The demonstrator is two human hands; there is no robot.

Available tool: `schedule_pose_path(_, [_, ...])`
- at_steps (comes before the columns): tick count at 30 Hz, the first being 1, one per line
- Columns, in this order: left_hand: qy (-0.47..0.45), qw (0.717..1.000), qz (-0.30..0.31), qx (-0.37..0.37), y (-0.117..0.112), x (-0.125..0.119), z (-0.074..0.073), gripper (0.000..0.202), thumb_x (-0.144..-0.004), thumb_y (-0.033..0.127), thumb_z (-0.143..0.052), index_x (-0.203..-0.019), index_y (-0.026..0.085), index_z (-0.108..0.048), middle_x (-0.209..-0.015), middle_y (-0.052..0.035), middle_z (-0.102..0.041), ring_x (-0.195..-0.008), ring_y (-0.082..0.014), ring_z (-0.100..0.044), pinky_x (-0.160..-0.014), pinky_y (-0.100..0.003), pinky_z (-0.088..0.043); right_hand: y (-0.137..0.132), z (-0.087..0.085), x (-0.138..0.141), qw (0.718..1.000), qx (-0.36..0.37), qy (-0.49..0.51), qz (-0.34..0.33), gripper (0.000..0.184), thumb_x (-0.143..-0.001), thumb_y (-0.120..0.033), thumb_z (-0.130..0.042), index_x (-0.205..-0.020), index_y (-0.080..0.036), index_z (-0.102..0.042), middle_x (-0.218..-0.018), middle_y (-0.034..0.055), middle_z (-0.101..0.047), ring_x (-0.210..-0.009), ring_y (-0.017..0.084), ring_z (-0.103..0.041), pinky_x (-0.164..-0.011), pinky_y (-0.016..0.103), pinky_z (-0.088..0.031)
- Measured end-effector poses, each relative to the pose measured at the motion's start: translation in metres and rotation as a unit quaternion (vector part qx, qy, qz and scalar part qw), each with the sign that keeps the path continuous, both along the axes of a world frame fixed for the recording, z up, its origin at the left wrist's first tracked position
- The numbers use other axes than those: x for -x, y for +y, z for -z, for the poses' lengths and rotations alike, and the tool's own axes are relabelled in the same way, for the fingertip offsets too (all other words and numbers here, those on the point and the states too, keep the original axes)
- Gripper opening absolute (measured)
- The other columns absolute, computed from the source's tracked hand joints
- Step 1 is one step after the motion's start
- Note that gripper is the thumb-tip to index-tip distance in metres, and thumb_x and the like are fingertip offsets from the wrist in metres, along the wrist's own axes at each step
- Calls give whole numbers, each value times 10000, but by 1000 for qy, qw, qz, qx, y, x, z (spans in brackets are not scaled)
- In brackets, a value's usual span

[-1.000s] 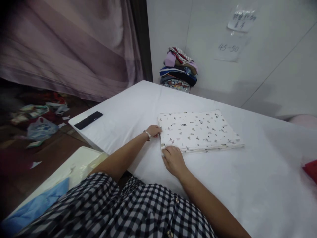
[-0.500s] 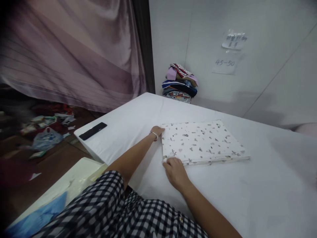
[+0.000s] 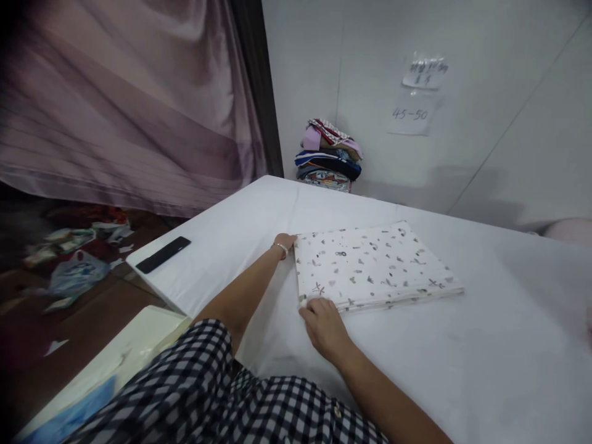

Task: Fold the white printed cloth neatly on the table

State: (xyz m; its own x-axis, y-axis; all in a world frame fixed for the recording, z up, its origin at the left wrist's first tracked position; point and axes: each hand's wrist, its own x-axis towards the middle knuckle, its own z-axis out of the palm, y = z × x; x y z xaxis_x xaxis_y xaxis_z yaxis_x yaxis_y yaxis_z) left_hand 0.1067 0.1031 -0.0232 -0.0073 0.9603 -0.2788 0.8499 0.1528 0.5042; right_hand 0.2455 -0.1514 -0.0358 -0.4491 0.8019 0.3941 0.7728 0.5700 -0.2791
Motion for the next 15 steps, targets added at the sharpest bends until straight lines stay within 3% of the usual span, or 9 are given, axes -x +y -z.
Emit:
schedule_pose_path(4, [-25,998,30,-47,6,15,2,338,-889,275,-474,-1210,170,-487,-1159,-83,-553,-991,-180,-564,-842,-370,-486,0,-2,0,1000,7,2,1,246,-787,-78,-490,-984,-179,-598,-905,77,-558,-867,199,-460,-738,329,-373])
schedule_pose_path(8, [-45,989,101,-99,6,24,4,466,-835,125,-476,-1285,246,-466,-1286,-33,-517,-1141,-162,-502,-980,-278,-395,0,-1,1,1000,18,8,6,228,-794,-90,-489,-978,-174,-595,-910,74,-554,-883,195,-460,-759,327,-371])
schedule_pose_path(12, [-63,975,180,-115,8,20,7,519,-783,65,-482,-1261,263,-518,-1314,4,-512,-1204,-166,-459,-1040,-258,-334,-3,2,3,999,31,-1,27,273,-779,-91,-504,-1030,-177,-568,-959,74,-556,-914,201,-464,-786,336,-369])
schedule_pose_path(15, [-69,969,209,-115,13,16,9,478,-766,51,-476,-1190,240,-589,-1270,-6,-553,-1159,-175,-501,-1019,-261,-363,-6,5,8,998,20,-8,62,329,-782,-137,-528,-1111,-163,-525,-1033,96,-550,-958,220,-464,-813,357,-369])
